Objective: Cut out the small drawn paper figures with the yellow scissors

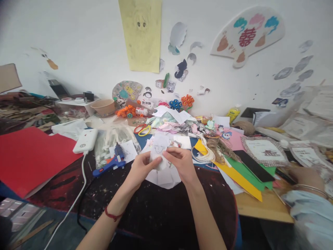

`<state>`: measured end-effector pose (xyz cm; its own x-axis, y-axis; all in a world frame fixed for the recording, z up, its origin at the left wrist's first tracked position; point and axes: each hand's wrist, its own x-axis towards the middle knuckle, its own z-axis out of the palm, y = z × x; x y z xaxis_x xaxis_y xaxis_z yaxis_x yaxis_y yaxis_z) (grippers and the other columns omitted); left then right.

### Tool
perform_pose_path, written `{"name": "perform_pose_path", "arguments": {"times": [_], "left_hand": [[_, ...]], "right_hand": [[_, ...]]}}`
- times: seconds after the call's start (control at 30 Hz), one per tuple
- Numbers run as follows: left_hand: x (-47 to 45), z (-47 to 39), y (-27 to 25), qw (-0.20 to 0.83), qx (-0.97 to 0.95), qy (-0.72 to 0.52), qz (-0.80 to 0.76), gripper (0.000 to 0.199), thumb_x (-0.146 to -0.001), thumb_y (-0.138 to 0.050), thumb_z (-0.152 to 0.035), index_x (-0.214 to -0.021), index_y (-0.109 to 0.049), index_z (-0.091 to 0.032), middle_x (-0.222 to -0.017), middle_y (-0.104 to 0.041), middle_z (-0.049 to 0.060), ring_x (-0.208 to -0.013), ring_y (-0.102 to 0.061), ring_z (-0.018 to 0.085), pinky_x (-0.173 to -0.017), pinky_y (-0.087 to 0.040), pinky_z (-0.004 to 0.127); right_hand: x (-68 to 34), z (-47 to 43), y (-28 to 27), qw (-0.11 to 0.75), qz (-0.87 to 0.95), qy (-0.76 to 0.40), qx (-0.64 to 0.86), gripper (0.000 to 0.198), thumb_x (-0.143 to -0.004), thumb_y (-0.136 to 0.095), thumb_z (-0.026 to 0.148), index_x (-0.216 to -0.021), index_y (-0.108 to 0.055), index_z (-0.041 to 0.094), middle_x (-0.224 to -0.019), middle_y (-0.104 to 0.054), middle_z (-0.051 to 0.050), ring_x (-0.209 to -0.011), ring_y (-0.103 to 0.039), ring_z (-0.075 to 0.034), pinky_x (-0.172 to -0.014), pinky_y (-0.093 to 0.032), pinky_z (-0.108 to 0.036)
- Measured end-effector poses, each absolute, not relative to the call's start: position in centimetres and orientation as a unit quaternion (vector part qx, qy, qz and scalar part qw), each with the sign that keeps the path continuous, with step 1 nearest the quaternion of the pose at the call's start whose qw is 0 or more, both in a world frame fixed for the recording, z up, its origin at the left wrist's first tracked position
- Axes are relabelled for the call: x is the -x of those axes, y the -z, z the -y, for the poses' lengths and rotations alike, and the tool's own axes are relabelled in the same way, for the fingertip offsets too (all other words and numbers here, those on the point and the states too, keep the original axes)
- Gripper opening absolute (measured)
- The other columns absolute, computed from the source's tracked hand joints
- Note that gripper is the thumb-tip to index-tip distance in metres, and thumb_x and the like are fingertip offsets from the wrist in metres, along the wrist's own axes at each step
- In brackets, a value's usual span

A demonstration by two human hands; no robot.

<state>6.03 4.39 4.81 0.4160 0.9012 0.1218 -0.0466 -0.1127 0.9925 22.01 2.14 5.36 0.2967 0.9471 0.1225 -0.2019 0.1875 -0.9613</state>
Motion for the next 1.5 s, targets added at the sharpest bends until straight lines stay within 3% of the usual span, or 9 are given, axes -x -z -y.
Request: {"name": "perform_pose_path", "arguments": {"times": [0.3,0.5,0.7,0.87,0.97,1.17,1.3,1.4,1.5], "left_hand": [[-3.0,-4.9,-4.1,0.463,-0.722,-0.361,-0.365,0.009,-0.075,-0.076,-0.027,-0.08,-0.078,-0.02,-0.073,-0.076,0.004,-0.066,-0.064,0.018,-0.065,-0.045,0.028],[-4.0,-7.1,-5.3,0.432,-0.701,-0.431,-0.368,0.037,-0.087,-0.065,-0.042,-0.115,-0.07,-0.019,-0.104,-0.076,0.008,-0.082,-0.067,0.019,-0.066,-0.046,0.026],[-6.4,-9.9,-5.2,0.463,-0.668,-0.471,-0.344,0.041,-0.09,-0.057,-0.053,-0.082,-0.068,-0.014,-0.071,-0.07,0.005,-0.065,-0.065,0.016,-0.058,-0.047,0.024],[-5.0,-10.3,-5.0,0.455,-0.709,-0.43,-0.326,0.028,-0.075,-0.077,-0.035,-0.095,-0.074,-0.016,-0.089,-0.078,0.008,-0.077,-0.071,0.02,-0.067,-0.052,0.027],[-4.9,-10.7,-4.8,0.428,-0.715,-0.434,-0.342,0.028,-0.083,-0.07,-0.041,-0.095,-0.073,-0.017,-0.094,-0.077,0.008,-0.079,-0.069,0.02,-0.065,-0.049,0.026],[-6.2,-11.3,-4.4,0.404,-0.72,-0.441,-0.352,0.05,-0.096,-0.05,-0.048,-0.058,-0.057,-0.016,-0.053,-0.054,-0.001,-0.053,-0.05,0.012,-0.055,-0.037,0.025],[-5.7,-10.6,-5.0,0.403,-0.742,-0.42,-0.332,0.016,-0.079,-0.074,-0.033,-0.083,-0.07,-0.018,-0.075,-0.07,0.001,-0.07,-0.06,0.016,-0.069,-0.044,0.027],[-5.6,-10.2,-5.2,0.401,-0.745,-0.415,-0.336,0.039,-0.066,-0.085,-0.034,-0.098,-0.07,-0.019,-0.094,-0.072,0.005,-0.086,-0.062,0.021,-0.076,-0.045,0.029],[-6.3,-10.2,-4.8,0.448,-0.719,-0.42,-0.326,0.04,-0.077,-0.076,-0.048,-0.102,-0.068,-0.018,-0.086,-0.069,0.004,-0.079,-0.06,0.017,-0.07,-0.045,0.027]], "right_hand": [[-23.3,-3.6,-6.0,0.694,0.385,-0.397,0.462,0.027,-0.054,-0.092,0.035,-0.071,-0.077,0.02,-0.07,-0.074,-0.002,-0.064,-0.066,-0.016,-0.063,-0.054,-0.03],[-23.3,-5.2,-6.7,0.667,0.397,-0.443,0.448,0.029,-0.052,-0.093,0.035,-0.07,-0.076,0.019,-0.068,-0.074,-0.001,-0.061,-0.065,-0.015,-0.06,-0.052,-0.029],[-23.3,-8.3,-7.3,0.653,0.404,-0.476,0.429,0.033,-0.049,-0.094,0.037,-0.07,-0.075,0.019,-0.064,-0.071,0.001,-0.056,-0.062,-0.013,-0.058,-0.051,-0.027],[-24.1,-10.1,-6.4,0.652,0.408,-0.485,0.417,0.033,-0.05,-0.093,0.038,-0.07,-0.074,0.02,-0.065,-0.071,0.001,-0.059,-0.063,-0.013,-0.058,-0.051,-0.026],[-24.4,-10.2,-5.6,0.633,0.416,-0.5,0.42,0.031,-0.053,-0.093,0.037,-0.072,-0.075,0.019,-0.066,-0.072,0.0,-0.058,-0.063,-0.013,-0.057,-0.05,-0.026],[-24.6,-9.8,-5.2,0.611,0.418,-0.522,0.424,0.029,-0.053,-0.093,0.035,-0.07,-0.075,0.019,-0.063,-0.07,0.001,-0.054,-0.059,-0.011,-0.055,-0.046,-0.025],[-24.8,-9.6,-5.1,0.623,0.409,-0.512,0.427,0.03,-0.053,-0.094,0.035,-0.07,-0.074,0.02,-0.061,-0.069,0.002,-0.052,-0.058,-0.011,-0.053,-0.044,-0.025],[-24.8,-9.5,-5.1,0.627,0.416,-0.505,0.424,0.028,-0.055,-0.093,0.035,-0.071,-0.075,0.021,-0.066,-0.072,0.001,-0.057,-0.061,-0.012,-0.057,-0.047,-0.026],[-24.6,-9.4,-5.0,0.621,0.433,-0.506,0.414,0.026,-0.055,-0.093,0.034,-0.07,-0.077,0.021,-0.073,-0.074,0.0,-0.064,-0.065,-0.014,-0.063,-0.05,-0.028]]}}
